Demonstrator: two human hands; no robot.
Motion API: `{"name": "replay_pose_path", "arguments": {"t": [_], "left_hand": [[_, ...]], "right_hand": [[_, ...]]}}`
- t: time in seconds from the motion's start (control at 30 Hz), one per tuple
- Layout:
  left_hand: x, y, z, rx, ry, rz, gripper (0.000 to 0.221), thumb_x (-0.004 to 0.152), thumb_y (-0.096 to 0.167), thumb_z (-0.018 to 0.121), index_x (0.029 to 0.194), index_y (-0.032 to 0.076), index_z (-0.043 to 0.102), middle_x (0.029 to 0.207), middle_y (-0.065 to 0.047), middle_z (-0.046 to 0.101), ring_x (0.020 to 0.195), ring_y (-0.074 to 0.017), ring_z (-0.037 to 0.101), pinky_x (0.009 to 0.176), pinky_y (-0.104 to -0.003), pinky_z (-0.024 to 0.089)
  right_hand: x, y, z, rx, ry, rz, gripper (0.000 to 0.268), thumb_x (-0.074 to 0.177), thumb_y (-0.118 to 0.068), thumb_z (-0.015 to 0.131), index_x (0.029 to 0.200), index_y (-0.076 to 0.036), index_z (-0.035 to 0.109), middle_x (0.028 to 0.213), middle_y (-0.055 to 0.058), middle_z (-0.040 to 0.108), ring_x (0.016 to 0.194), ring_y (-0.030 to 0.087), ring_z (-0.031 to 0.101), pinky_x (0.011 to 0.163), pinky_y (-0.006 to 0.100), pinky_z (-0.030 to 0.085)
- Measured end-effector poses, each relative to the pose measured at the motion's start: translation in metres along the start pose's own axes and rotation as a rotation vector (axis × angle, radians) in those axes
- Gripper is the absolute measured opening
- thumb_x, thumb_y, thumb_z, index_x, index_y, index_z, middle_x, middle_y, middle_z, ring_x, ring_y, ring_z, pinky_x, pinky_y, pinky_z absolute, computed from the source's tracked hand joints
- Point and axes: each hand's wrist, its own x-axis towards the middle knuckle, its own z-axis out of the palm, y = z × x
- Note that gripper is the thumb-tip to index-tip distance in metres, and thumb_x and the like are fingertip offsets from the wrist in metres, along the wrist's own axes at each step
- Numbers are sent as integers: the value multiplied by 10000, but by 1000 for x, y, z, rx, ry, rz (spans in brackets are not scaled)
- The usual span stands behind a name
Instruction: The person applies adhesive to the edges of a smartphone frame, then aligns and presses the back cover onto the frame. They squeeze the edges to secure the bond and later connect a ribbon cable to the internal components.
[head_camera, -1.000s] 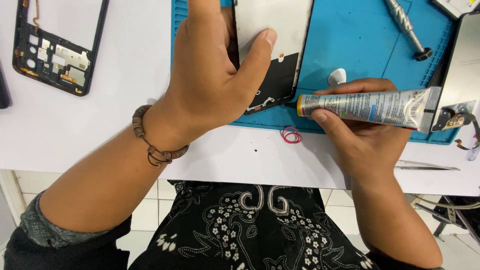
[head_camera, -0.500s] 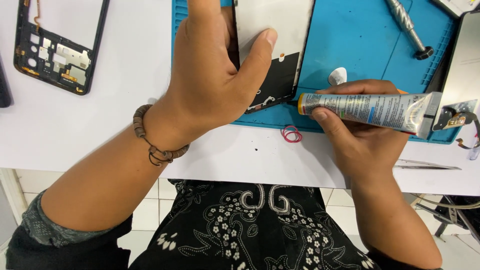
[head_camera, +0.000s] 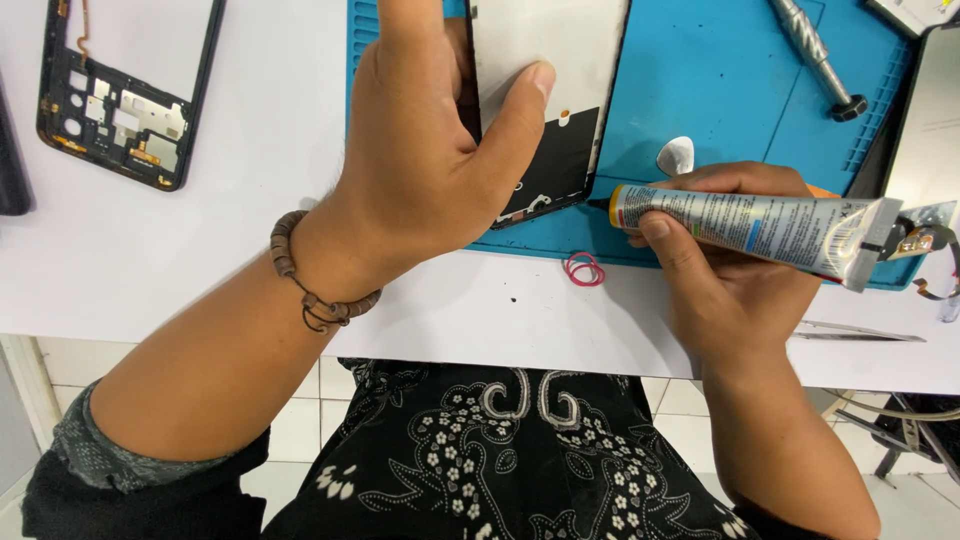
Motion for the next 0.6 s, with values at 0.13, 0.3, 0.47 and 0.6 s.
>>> {"name": "replay_pose_path", "arguments": {"t": [0.13,0.3,0.47,0.6], "left_hand": [[0,0,0,5,-4,2,446,1124,24,628,1392,101,279,743,-19,514,647,-166,564,632,-336,401],[-1,-1,0,-10,-3,-42,495,1134,31,638,1444,129,265,743,-5,502,643,-156,556,624,-315,398],[-1,4,-2,-46,-18,-100,521,1132,47,619,1469,135,232,723,6,530,620,-138,566,611,-296,417],[-4,1,1,-37,-5,-107,555,1141,61,642,1500,151,228,742,1,544,633,-143,580,620,-298,428]], "right_hand": [[-1,3,0,16,10,-3,273,1003,56,713,1171,61,498,1086,253,632,891,320,723,860,372,675],[-3,10,3,28,71,-190,302,1031,-24,679,1192,-36,424,1090,224,556,891,301,633,722,371,662],[-14,33,-26,-19,225,-366,273,1024,-71,628,1156,-73,389,1065,131,439,979,323,587,924,445,547],[-22,31,-15,90,204,-280,344,978,-189,669,1148,-62,398,987,203,476,948,324,606,697,409,595]]}}
